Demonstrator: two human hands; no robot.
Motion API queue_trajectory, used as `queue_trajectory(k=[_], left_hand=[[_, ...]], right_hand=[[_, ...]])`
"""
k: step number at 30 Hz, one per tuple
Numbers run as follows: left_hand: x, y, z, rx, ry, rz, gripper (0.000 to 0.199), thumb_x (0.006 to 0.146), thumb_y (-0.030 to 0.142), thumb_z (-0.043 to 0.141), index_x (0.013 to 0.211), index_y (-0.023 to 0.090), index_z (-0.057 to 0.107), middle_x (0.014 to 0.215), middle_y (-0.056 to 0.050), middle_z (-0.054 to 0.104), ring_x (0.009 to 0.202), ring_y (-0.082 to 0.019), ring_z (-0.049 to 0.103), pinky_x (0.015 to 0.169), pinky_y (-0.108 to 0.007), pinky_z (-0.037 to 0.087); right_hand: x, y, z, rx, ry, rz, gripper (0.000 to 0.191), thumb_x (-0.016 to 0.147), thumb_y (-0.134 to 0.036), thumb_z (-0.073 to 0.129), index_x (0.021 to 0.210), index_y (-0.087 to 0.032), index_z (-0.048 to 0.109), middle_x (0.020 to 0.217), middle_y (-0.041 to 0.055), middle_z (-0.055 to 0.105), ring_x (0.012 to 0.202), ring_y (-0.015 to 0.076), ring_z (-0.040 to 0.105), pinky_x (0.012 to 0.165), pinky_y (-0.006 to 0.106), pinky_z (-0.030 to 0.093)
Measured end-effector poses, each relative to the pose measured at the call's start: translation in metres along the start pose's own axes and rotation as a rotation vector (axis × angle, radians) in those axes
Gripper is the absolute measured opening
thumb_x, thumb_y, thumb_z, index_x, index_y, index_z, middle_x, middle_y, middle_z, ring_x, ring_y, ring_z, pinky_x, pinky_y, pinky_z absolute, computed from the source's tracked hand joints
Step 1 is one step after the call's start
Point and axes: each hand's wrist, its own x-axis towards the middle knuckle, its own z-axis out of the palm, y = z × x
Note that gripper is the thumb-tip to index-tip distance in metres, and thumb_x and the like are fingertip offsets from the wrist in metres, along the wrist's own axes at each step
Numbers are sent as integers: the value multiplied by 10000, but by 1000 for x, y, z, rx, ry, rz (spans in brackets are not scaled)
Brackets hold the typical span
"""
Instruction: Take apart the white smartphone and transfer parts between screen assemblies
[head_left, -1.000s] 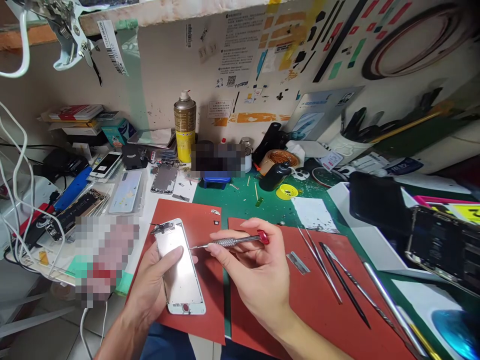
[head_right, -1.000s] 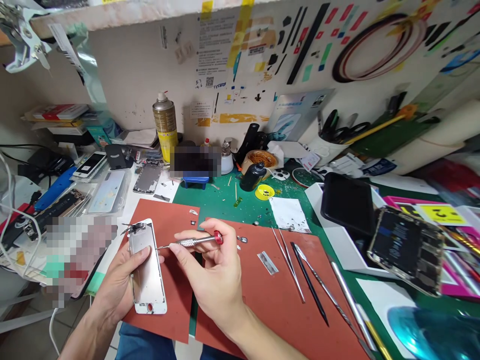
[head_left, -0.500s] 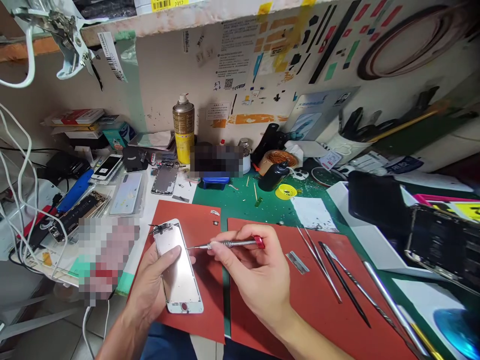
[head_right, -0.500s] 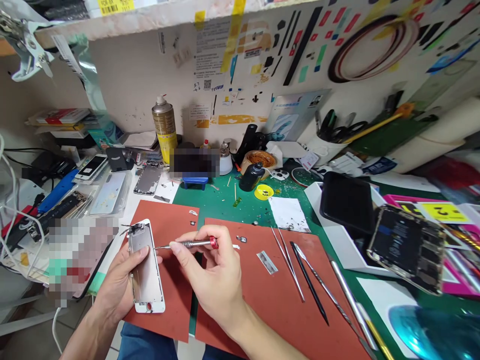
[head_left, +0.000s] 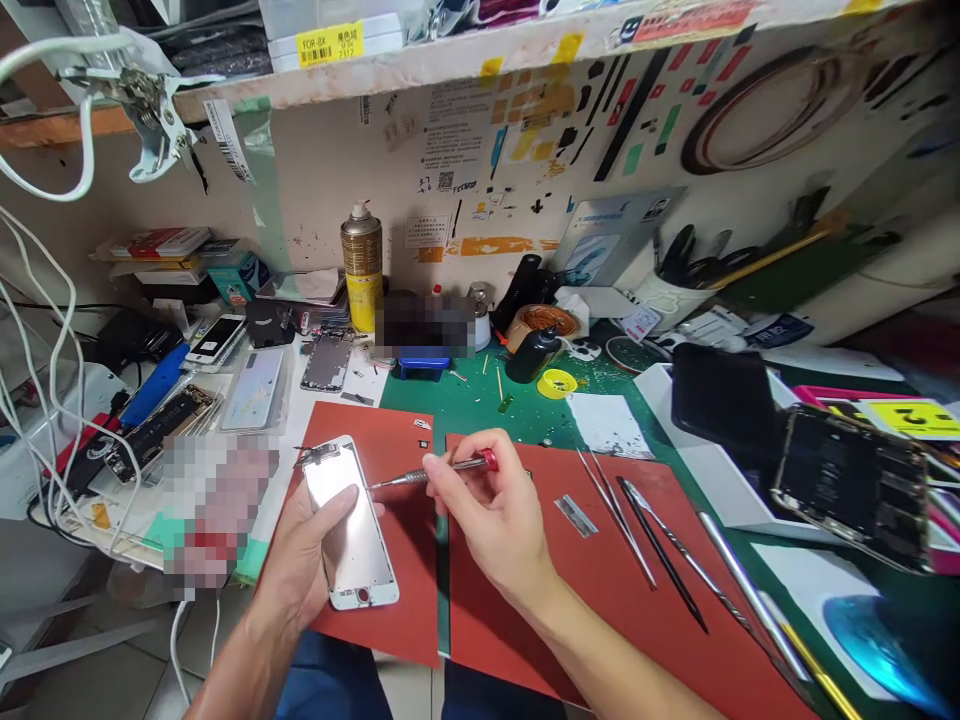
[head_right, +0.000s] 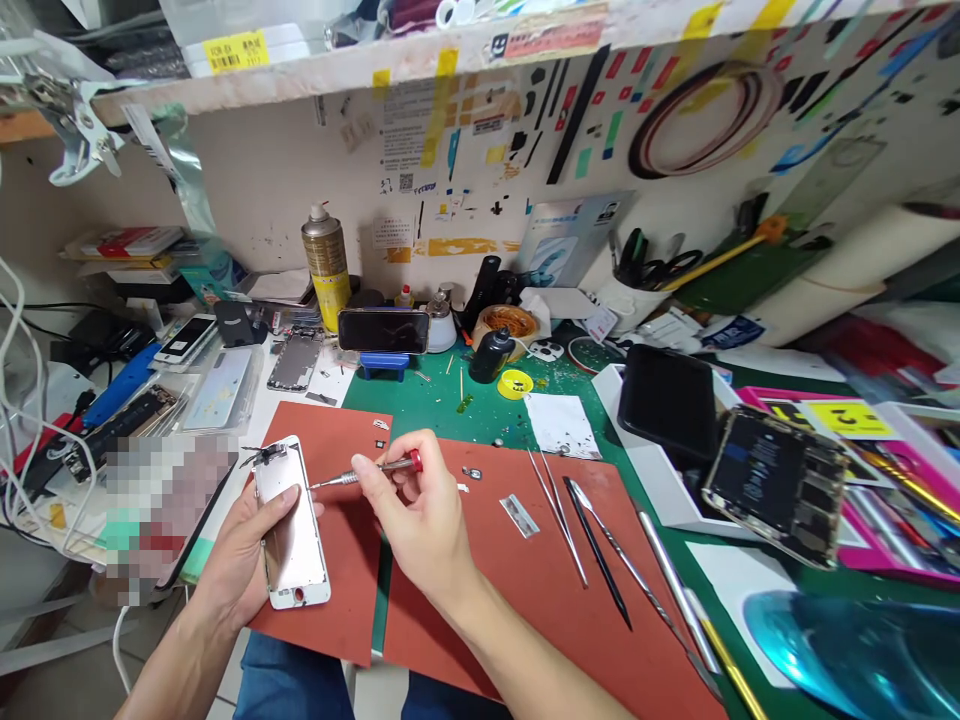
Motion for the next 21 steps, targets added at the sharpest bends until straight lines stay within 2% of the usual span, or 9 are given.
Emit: queue_trajectory(k=[2, 6, 10, 13, 18, 21], left_hand=[[-1, 0, 1, 13, 0, 4, 562, 707, 271, 968, 1171, 193, 661, 897, -53, 805, 782, -226, 791, 630, -255, 633], [-2, 1, 3, 23, -2, 21, 540, 698, 260, 969, 1135, 182, 662, 844, -51, 793, 753, -220, 780, 629, -260, 632], [-3, 0, 4, 20, -29, 18, 509, 693, 254, 969, 1093, 164, 667, 858, -79, 798, 723, -208, 768, 629, -257, 626], [-3, -1, 1, 16, -35, 19, 501, 705, 247, 961, 1100, 164, 665, 886, -86, 801, 760, -212, 772, 647, -255, 627], [-2, -3, -2, 3, -68, 21, 504, 728, 240, 946, 1140, 165, 665, 910, -90, 802, 798, -222, 779, 686, -275, 639], [-2, -3, -2, 13, -80, 15, 484, 739, 238, 941, 1130, 159, 668, 918, -96, 804, 796, -225, 782, 691, -283, 641]], right_hand=[[2, 2, 0, 19, -1, 32, 325, 940, -409, 776, 887, -262, 491, 655, -59, 616, 525, 117, 563, 501, 234, 442], [6, 3, -3, 105, -52, 24, 332, 915, -415, 791, 923, -262, 497, 730, -53, 638, 564, 115, 583, 535, 241, 456], [8, 5, -7, 100, -59, 78, 347, 909, -406, 800, 919, -266, 482, 618, -89, 582, 483, 100, 509, 468, 222, 389], [8, 7, -8, 128, -74, 67, 339, 907, -402, 803, 943, -263, 496, 681, -69, 634, 542, 109, 574, 532, 236, 458], [7, 7, -9, 87, -58, 99, 369, 896, -420, 816, 918, -262, 483, 606, -80, 607, 464, 100, 499, 447, 221, 383], [6, 7, -10, 123, -59, 72, 350, 897, -416, 814, 946, -264, 503, 678, -64, 645, 519, 115, 560, 494, 237, 447]])
